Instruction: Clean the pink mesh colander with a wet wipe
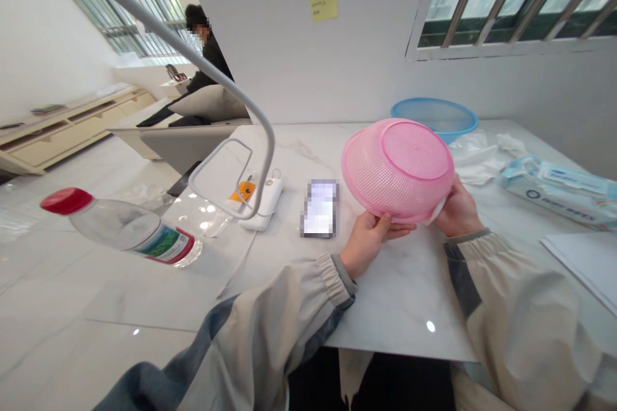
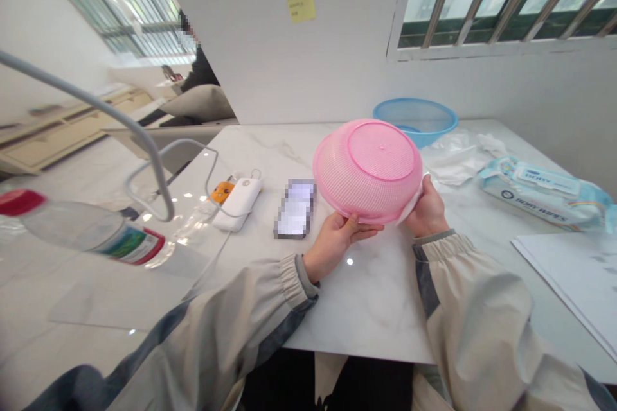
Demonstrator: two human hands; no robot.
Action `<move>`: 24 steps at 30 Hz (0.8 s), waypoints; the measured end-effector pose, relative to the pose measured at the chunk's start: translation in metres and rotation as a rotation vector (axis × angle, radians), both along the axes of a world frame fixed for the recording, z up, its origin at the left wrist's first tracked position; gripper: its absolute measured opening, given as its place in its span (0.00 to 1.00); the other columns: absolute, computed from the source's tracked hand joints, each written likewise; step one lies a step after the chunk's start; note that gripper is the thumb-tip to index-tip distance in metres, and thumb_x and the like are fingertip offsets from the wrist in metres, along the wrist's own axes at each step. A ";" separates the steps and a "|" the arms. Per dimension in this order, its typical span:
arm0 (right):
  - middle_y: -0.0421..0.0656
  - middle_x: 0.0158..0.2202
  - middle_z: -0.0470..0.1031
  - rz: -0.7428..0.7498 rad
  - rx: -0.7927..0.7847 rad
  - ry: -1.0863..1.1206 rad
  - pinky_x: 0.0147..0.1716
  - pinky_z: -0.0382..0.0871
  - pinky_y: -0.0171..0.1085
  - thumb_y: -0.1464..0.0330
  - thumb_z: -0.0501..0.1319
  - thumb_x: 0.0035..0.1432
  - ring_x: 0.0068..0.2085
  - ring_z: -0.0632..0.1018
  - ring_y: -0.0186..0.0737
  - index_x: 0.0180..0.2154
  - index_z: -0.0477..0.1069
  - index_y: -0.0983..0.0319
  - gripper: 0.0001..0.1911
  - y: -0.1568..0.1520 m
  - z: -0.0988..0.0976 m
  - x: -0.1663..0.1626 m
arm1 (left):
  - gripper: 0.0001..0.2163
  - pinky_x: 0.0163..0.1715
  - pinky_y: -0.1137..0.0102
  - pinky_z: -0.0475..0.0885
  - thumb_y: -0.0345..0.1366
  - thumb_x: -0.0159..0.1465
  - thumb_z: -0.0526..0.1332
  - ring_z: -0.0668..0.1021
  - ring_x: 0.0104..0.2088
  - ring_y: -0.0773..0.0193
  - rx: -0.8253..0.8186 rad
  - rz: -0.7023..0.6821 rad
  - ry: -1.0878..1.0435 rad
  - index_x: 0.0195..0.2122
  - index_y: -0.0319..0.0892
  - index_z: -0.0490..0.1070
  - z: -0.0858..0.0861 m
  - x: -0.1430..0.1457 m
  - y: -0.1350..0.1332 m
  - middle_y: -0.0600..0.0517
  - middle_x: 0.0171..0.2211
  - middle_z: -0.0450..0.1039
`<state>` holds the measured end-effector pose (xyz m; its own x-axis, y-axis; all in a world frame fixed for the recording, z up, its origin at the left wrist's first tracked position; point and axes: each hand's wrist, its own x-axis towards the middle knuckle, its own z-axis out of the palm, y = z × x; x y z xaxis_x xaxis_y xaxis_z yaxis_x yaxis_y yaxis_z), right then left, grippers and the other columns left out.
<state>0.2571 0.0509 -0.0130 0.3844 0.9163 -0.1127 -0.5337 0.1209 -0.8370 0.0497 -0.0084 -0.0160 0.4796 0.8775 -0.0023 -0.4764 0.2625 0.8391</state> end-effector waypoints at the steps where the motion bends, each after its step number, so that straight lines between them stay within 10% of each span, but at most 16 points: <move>1: 0.39 0.52 0.86 0.009 -0.003 0.026 0.67 0.74 0.58 0.52 0.67 0.61 0.67 0.76 0.55 0.42 0.81 0.46 0.10 -0.002 0.004 -0.004 | 0.33 0.59 0.51 0.80 0.62 0.63 0.73 0.88 0.49 0.46 -0.004 0.018 -0.010 0.51 0.34 0.76 -0.001 0.000 0.001 0.35 0.45 0.85; 5: 0.46 0.53 0.85 0.083 -0.037 0.110 0.62 0.78 0.47 0.51 0.49 0.77 0.61 0.82 0.45 0.48 0.81 0.55 0.25 -0.007 0.012 -0.009 | 0.32 0.60 0.50 0.80 0.61 0.62 0.74 0.88 0.50 0.46 -0.010 0.098 -0.035 0.51 0.35 0.75 0.000 0.001 0.003 0.36 0.47 0.85; 15: 0.44 0.35 0.83 0.169 -0.154 0.234 0.33 0.81 0.40 0.61 0.52 0.72 0.34 0.83 0.42 0.36 0.75 0.57 0.16 -0.009 0.014 0.000 | 0.27 0.58 0.54 0.80 0.58 0.65 0.73 0.88 0.48 0.51 0.008 0.224 -0.080 0.48 0.37 0.77 0.003 -0.001 0.005 0.39 0.46 0.85; 24: 0.43 0.36 0.84 0.182 -0.146 0.134 0.34 0.81 0.37 0.68 0.61 0.67 0.33 0.83 0.40 0.41 0.79 0.58 0.07 -0.009 0.013 -0.007 | 0.25 0.58 0.56 0.80 0.56 0.66 0.73 0.88 0.48 0.52 -0.021 0.208 -0.117 0.48 0.37 0.79 0.003 0.000 0.004 0.40 0.46 0.86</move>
<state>0.2498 0.0415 0.0002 0.1872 0.9393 -0.2876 -0.6429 -0.1042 -0.7588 0.0497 -0.0040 -0.0128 0.2862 0.9579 0.0237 -0.6158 0.1650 0.7704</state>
